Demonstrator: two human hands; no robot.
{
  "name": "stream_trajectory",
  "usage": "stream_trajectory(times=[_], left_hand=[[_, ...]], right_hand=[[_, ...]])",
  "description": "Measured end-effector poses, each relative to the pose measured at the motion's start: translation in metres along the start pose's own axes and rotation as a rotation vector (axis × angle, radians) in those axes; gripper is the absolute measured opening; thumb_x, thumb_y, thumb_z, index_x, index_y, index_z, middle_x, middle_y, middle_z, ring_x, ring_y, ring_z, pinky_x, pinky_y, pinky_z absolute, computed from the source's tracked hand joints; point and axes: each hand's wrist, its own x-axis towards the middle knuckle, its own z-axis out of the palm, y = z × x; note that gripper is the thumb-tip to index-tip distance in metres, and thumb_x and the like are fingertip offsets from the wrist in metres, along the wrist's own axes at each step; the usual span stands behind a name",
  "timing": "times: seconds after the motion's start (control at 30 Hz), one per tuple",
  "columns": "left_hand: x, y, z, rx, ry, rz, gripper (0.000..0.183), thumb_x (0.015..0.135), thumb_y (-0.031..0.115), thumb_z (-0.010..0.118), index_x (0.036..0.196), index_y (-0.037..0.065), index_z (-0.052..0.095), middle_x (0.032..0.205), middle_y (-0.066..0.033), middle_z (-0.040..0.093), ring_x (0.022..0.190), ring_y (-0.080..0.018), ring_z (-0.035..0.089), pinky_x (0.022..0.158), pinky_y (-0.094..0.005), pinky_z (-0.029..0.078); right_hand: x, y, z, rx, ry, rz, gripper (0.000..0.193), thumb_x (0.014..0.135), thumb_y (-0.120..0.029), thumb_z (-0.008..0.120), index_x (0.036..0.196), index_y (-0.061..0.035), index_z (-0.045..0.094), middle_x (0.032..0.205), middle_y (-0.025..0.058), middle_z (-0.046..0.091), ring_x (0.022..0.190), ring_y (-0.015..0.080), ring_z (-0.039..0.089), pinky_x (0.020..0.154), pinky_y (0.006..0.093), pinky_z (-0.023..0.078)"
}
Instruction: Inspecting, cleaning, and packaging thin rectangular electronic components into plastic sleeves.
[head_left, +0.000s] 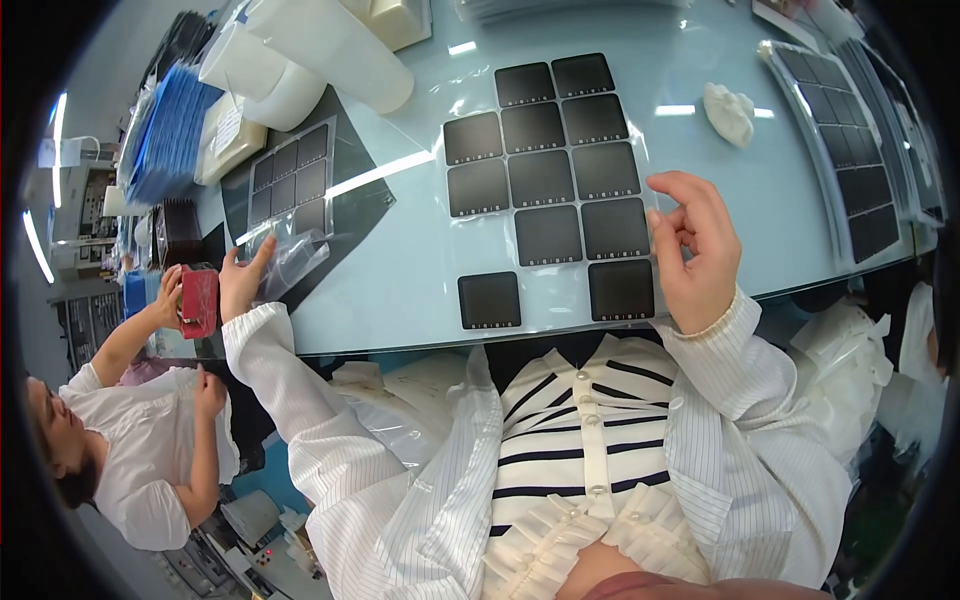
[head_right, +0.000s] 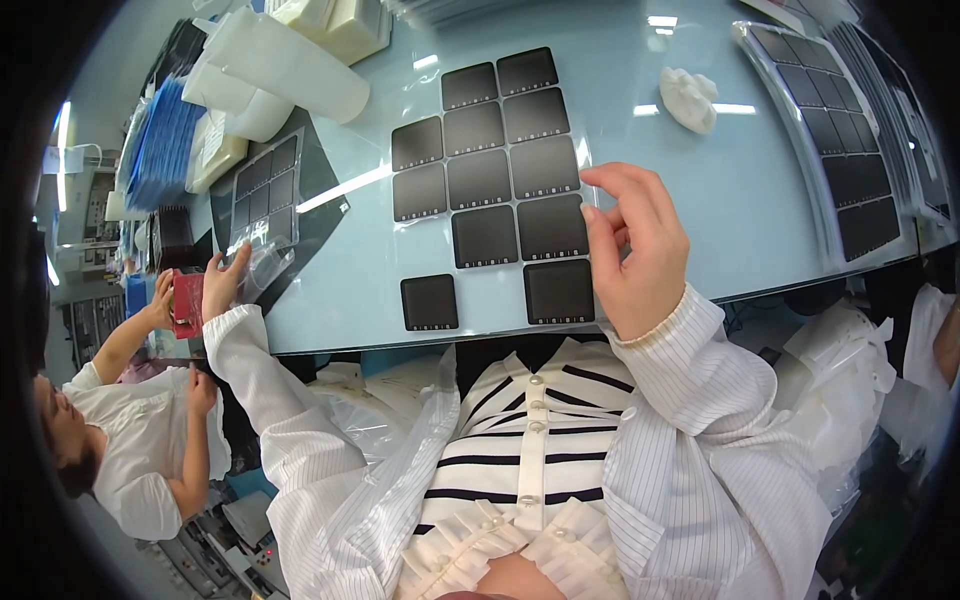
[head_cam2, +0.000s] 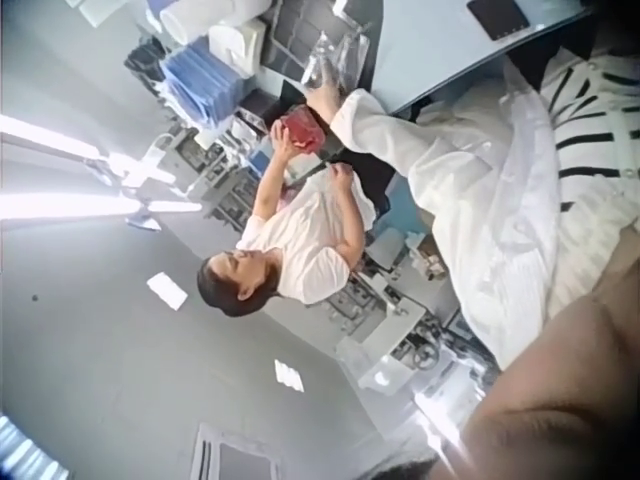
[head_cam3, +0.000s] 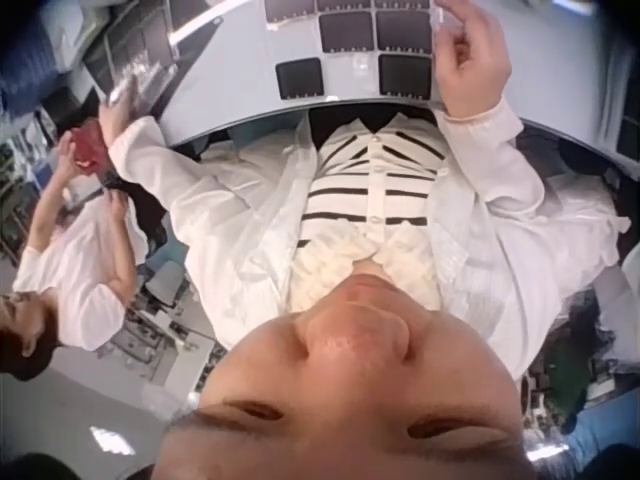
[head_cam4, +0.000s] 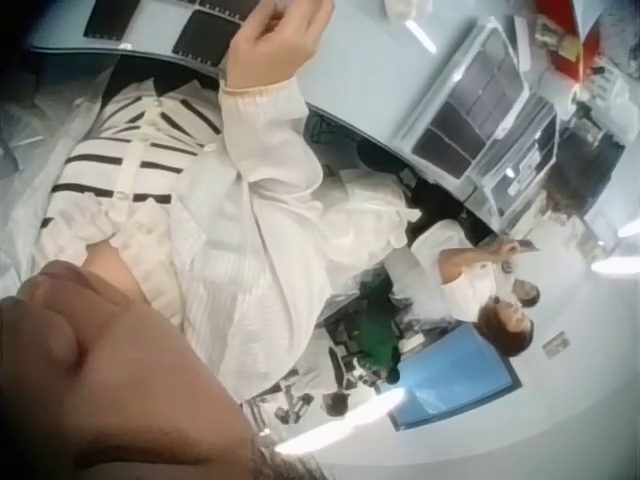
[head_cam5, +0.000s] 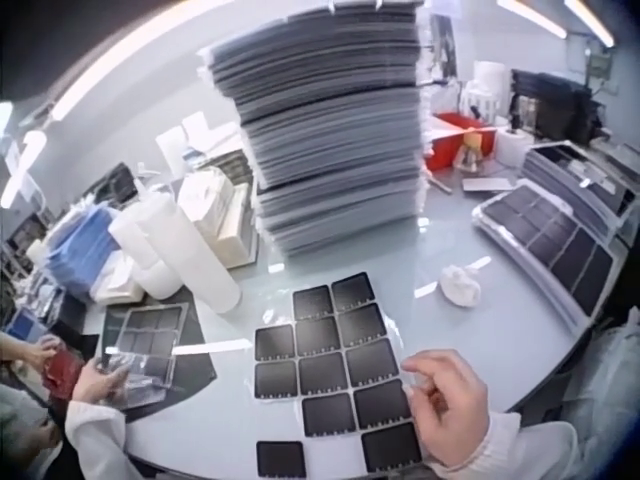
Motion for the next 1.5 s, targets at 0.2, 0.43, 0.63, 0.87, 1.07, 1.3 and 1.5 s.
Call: stream_trajectory(times=[0.2,0.43,0.63,0.87,1.07,1.3,1.5], left_hand=[[-0.034,-0.023,-0.004,0.087,0.022,0.127,0.105,0.062,0.063,0.074,0.133,-0.006,0.038,0.120,-0.0283,0.050,0.108,-0.0291,0.054,0.089,-0.0349,0.043],[-0.068,-0.042,-0.001,-0.206,-0.002,0.033,0.082,0.064,0.044,0.081,0.121,-0.007,0.050,0.082,-0.0086,0.058,0.072,-0.0202,0.058,0.069,-0.0292,0.048],[-0.086,-0.031,-0.002,-1.422,-0.205,-0.140,0.020,0.085,0.007,0.062,0.103,0.002,0.058,0.088,-0.0015,0.062,0.073,-0.0090,0.058,0.062,-0.0217,0.046],[-0.123,-0.033,-0.016,-1.784,-0.169,-0.031,0.020,0.082,-0.001,0.054,0.102,-0.001,0.056,0.091,-0.0101,0.060,0.079,-0.0193,0.058,0.076,-0.0290,0.048],[-0.163,-0.087,-0.005,-1.787,-0.423,0.021,0.036,0.081,0.013,0.050,0.115,0.001,0.054,0.111,-0.0162,0.055,0.095,-0.0245,0.054,0.074,-0.0336,0.049],[-0.198,-0.100,0.060,-2.028,-0.087,-0.424,0.084,0.073,0.061,0.062,0.125,-0.003,0.044,0.117,-0.0157,0.052,0.105,-0.0301,0.051,0.085,-0.0446,0.046],[-0.222,-0.078,0.111,-1.912,0.147,-0.927,0.079,0.079,0.065,0.049,0.118,-0.004,0.044,0.104,-0.0154,0.053,0.089,-0.0263,0.053,0.079,-0.0382,0.046]], right_hand=[[-0.003,0.002,-0.009,0.089,0.009,0.051,0.026,0.083,0.001,0.060,0.109,0.0019,0.056,0.112,0.0080,0.052,0.063,0.0044,0.047,0.055,0.0167,0.040],[-0.001,0.005,-0.010,0.214,0.022,0.086,0.031,0.084,0.001,0.060,0.115,0.0003,0.053,0.115,0.0066,0.050,0.072,0.0045,0.047,0.059,0.0169,0.041],[-0.005,0.012,-0.014,0.316,0.048,0.111,0.034,0.085,-0.002,0.060,0.118,-0.0006,0.051,0.119,0.0061,0.051,0.077,0.0054,0.049,0.062,0.0189,0.044],[-0.008,0.016,-0.019,0.337,0.083,0.113,0.033,0.085,-0.003,0.060,0.117,0.0016,0.050,0.118,0.0060,0.053,0.077,0.0055,0.050,0.063,0.0190,0.044],[-0.005,0.013,-0.018,0.336,0.086,0.124,0.034,0.085,0.001,0.058,0.118,0.0023,0.049,0.117,0.0063,0.053,0.076,0.0043,0.048,0.062,0.0174,0.042],[-0.007,0.011,-0.016,0.356,0.081,0.116,0.035,0.086,0.002,0.057,0.120,0.0020,0.048,0.114,0.0045,0.055,0.075,0.0022,0.047,0.062,0.0161,0.040],[-0.012,0.013,-0.016,0.361,0.039,0.147,0.033,0.086,-0.003,0.059,0.118,0.0014,0.051,0.116,0.0054,0.057,0.074,0.0022,0.048,0.062,0.0155,0.040]])
